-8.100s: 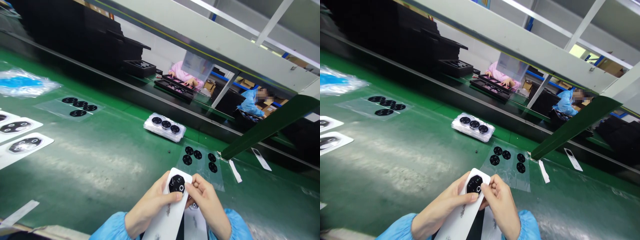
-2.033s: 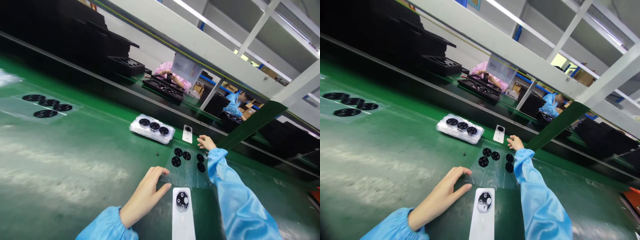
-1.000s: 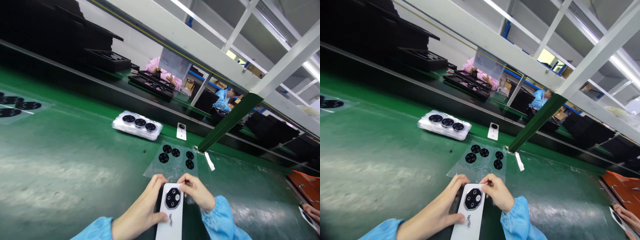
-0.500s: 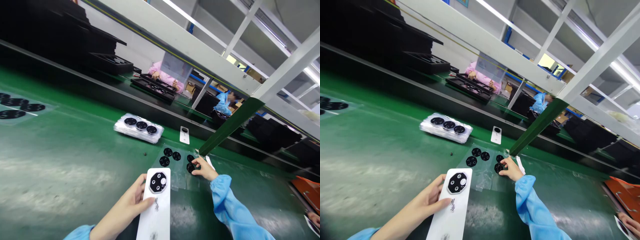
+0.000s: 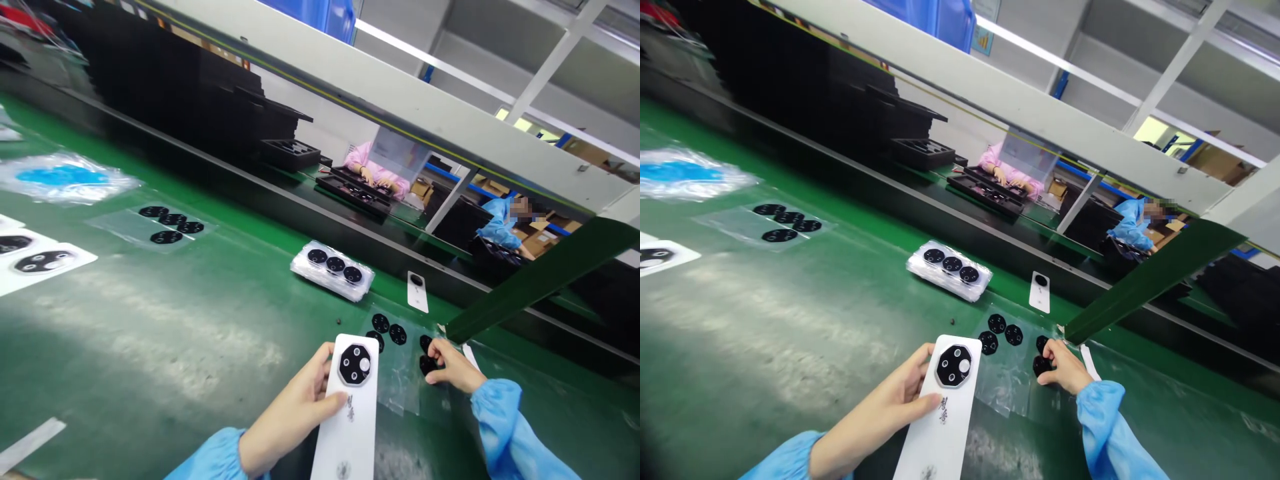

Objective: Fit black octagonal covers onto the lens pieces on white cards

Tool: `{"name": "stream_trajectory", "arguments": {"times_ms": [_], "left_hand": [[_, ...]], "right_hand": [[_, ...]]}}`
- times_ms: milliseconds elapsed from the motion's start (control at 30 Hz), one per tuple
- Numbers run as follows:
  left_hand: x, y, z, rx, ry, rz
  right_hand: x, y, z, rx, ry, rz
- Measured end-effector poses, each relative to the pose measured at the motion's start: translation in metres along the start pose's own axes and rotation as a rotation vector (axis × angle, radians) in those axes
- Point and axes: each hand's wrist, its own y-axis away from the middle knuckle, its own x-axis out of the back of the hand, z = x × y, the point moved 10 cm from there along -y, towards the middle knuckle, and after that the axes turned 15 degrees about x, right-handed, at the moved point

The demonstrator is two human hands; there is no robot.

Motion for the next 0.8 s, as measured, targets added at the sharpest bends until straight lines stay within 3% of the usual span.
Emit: {"name": "stream_trajectory", "arguments": {"times_ms": [800], "left_hand": [[0.0062, -0.0019, 0.0033, 0.038, 0.157, -0.037]], "right_hand": [[-0.0069, 0.0035, 0.01, -0.013, -0.007, -0.031]]}}
